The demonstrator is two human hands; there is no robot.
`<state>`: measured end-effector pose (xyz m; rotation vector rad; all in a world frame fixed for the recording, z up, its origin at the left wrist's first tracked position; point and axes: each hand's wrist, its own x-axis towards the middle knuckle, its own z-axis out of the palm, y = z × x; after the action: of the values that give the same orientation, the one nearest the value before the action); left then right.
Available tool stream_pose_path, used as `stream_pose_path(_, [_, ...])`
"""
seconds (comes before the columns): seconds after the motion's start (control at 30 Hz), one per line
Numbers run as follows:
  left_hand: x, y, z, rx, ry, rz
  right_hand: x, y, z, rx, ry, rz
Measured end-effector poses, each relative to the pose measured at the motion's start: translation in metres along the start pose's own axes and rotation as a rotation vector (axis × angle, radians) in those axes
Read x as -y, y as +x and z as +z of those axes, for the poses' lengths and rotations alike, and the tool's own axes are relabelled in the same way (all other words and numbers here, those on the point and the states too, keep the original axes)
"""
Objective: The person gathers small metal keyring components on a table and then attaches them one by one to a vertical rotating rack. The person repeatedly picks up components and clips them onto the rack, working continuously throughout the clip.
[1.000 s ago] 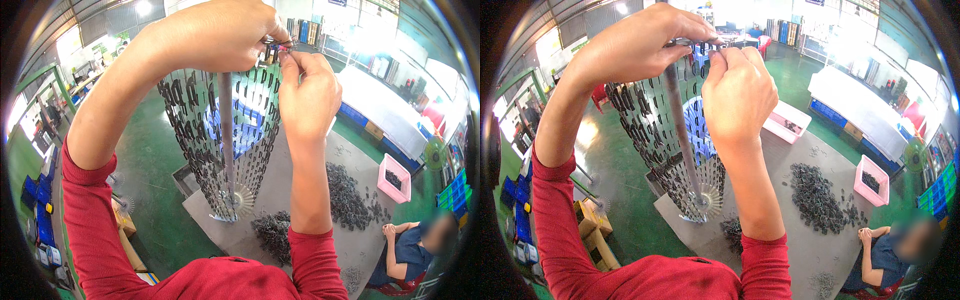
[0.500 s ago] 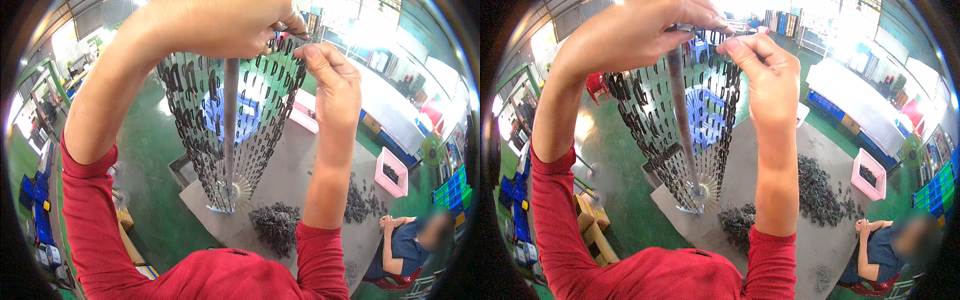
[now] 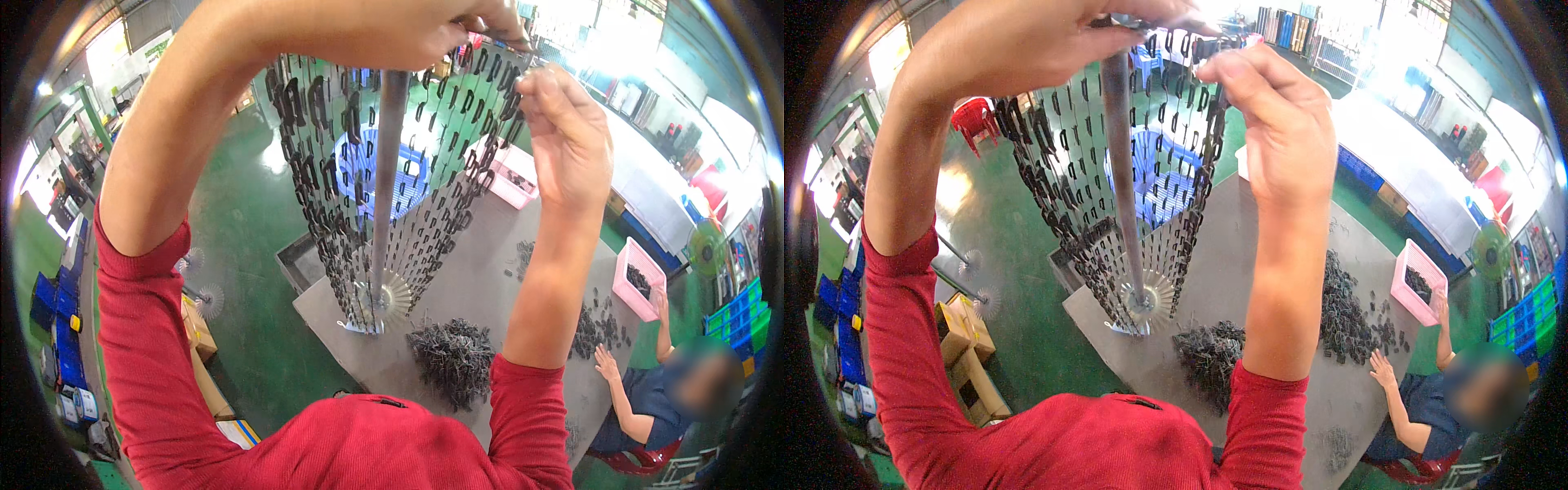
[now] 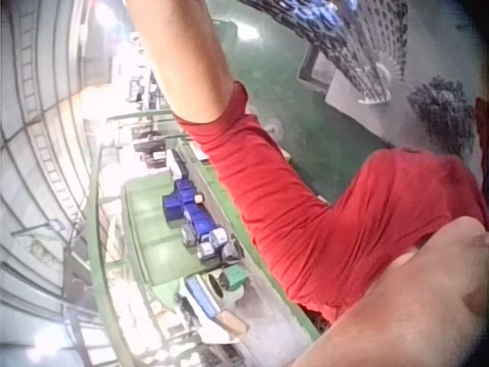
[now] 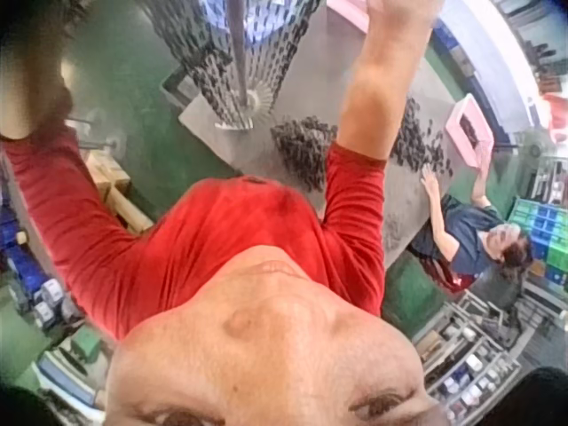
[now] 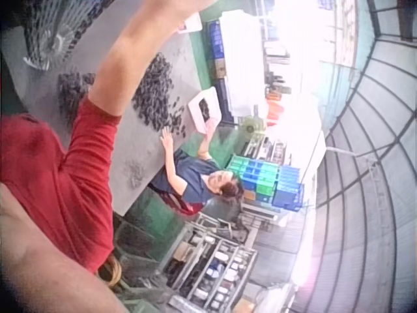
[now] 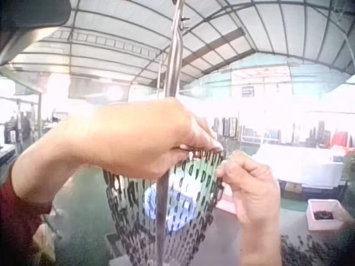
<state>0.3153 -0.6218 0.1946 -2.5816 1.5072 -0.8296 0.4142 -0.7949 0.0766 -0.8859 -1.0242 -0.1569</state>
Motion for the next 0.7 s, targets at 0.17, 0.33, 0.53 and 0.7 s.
stream_pose_path(0.17, [-0.007, 0.001, -0.004, 0.143, 0.053, -0.314, 0.008, -0.009, -0.013, 0.002, -0.184, 0.115])
stream_pose_path(0.33, [-0.001, -0.005, -0.004, 0.094, 0.069, -0.249, 0.011, -0.028, -0.033, 0.202, -0.438, 0.359])
stream_pose_path(0.53, [0.009, -0.025, -0.006, 0.034, 0.070, -0.155, -0.012, -0.099, -0.053, 0.268, -0.944, 0.524])
stream_pose_path(0.7, [0.008, -0.023, -0.010, 0.129, 0.072, -0.391, -0.082, -0.229, -0.103, 0.447, -1.131, 0.932])
